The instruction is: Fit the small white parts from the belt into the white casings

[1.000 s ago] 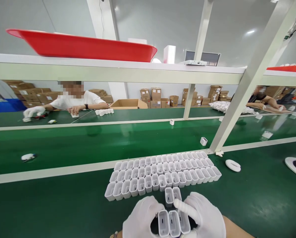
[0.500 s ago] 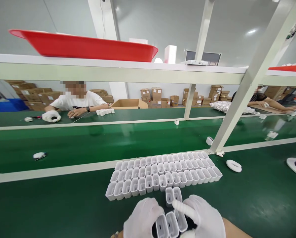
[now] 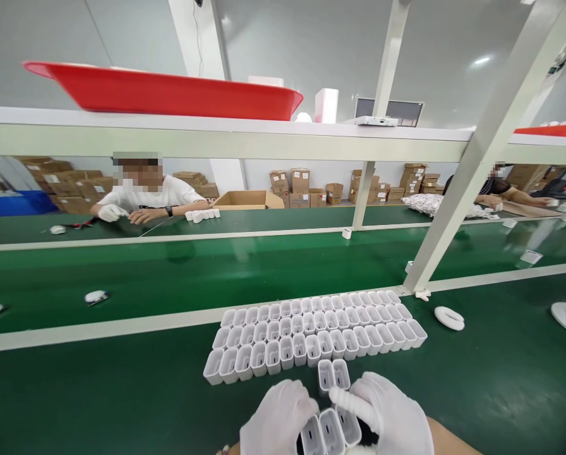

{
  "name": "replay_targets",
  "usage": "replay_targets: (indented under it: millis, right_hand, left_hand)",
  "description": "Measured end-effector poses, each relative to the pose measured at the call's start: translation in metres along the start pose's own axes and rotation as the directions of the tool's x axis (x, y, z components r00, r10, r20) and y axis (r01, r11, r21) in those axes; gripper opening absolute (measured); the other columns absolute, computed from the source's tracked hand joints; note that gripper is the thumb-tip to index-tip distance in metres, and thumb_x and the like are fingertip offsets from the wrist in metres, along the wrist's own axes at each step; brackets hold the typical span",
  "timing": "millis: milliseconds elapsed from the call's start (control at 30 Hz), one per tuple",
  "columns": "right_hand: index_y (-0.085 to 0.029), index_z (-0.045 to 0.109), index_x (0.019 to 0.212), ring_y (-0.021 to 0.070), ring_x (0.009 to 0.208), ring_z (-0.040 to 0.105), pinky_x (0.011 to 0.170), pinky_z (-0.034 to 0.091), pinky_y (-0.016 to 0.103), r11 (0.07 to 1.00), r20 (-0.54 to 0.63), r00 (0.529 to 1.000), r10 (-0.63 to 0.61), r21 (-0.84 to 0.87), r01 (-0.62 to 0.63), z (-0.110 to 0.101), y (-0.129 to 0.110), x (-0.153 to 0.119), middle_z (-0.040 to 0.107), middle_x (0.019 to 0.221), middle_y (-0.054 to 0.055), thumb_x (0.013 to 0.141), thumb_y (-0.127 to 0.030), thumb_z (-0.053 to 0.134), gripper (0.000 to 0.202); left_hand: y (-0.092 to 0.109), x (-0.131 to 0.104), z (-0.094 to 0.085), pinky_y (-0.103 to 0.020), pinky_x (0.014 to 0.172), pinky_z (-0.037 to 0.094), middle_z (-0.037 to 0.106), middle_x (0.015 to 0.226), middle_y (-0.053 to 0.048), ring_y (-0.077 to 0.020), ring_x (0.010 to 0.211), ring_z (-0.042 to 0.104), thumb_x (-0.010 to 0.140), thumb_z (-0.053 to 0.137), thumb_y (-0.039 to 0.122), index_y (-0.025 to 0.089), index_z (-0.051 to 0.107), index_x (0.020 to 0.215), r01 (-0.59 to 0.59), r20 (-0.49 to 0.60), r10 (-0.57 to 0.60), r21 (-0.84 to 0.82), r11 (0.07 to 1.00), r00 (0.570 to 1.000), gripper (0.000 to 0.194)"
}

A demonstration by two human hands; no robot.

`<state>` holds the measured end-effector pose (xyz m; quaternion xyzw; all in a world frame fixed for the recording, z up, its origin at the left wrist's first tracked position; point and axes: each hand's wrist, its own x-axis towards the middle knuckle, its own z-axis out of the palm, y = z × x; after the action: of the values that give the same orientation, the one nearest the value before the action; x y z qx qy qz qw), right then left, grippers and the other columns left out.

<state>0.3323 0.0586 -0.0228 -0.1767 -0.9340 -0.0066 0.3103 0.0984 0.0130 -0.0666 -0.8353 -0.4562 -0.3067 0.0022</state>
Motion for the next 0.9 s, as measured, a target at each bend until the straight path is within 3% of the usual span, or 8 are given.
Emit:
replay_targets:
  millis: [200,300,433,567,700,900]
  right_hand:
    - [-0.024,0.035,0.143,0.0178,0.056,0.057,0.052,0.037,0.028,1.000,0.024,1.000,0.016,-0.011,-0.016,-0.001,0.000,0.000,0.064,0.071,0.002,0.102,-0.060,0.032,0.055]
    - [-0.024,0.032,0.147,0.0183,0.056,0.059,0.051,0.035,0.030,1.000,0.085,0.996,0.026,-0.017,-0.024,0.001,0.002,-0.005,0.066,0.074,0.003,0.099,-0.062,0.038,0.061]
    - [-0.024,0.034,0.148,0.0186,0.057,0.060,0.052,0.035,0.030,0.999,0.150,0.988,0.037,-0.021,-0.034,0.004,0.006,-0.011,0.068,0.077,0.003,0.095,-0.061,0.050,0.066]
    - [-0.023,0.044,0.141,0.0182,0.057,0.059,0.052,0.034,0.030,0.997,0.165,0.983,0.078,-0.028,-0.075,0.008,0.011,-0.016,0.069,0.077,0.004,0.095,-0.059,0.053,0.060]
    - [-0.021,0.044,0.145,0.0189,0.060,0.059,0.056,0.037,0.030,0.994,0.237,0.966,0.106,-0.031,-0.101,0.014,0.016,-0.020,0.069,0.078,0.004,0.090,-0.052,0.065,0.067]
    - [-0.020,0.042,0.150,0.0216,0.068,0.061,0.062,0.043,0.033,0.976,0.385,0.899,0.210,-0.036,-0.213,0.015,0.017,-0.019,0.069,0.086,0.006,0.080,-0.040,0.079,0.082]
  left_hand:
    - [0.002,0.003,-0.003,-0.034,0.059,0.043,0.065,0.073,-0.005,-0.0202,0.063,0.059,0.077,0.068,0.055,0.020,0.069,0.083,-0.005,0.107,0.002,0.033,0.999,0.994,0.035]
    - [0.007,0.007,-0.006,-0.036,0.063,0.046,0.067,0.076,-0.007,-0.0228,0.069,0.062,0.081,0.067,0.044,0.019,0.070,0.084,0.055,0.228,-0.070,0.068,0.996,0.971,0.025]
    - [0.012,0.014,-0.010,-0.039,0.074,0.049,0.070,0.086,-0.009,-0.0262,0.081,0.065,0.085,0.061,0.027,0.019,0.072,0.091,0.186,0.397,-0.209,0.097,0.978,0.894,0.015]
    - [0.014,0.022,-0.017,-0.043,0.077,0.048,0.069,0.094,-0.011,-0.0307,0.088,0.063,0.077,0.071,0.042,0.020,0.073,0.099,0.328,0.505,-0.315,0.068,0.942,0.803,0.031]
    - [0.016,0.031,-0.025,-0.042,0.077,0.045,0.067,0.097,-0.010,-0.0300,0.088,0.061,0.070,0.073,0.056,0.022,0.072,0.095,0.420,0.525,-0.361,0.007,0.907,0.770,0.042]
    - [0.022,0.040,-0.032,-0.037,0.069,0.043,0.067,0.088,-0.005,-0.0259,0.079,0.061,0.066,0.072,0.051,0.025,0.071,0.087,0.519,0.475,-0.443,-0.034,0.854,0.760,0.033]
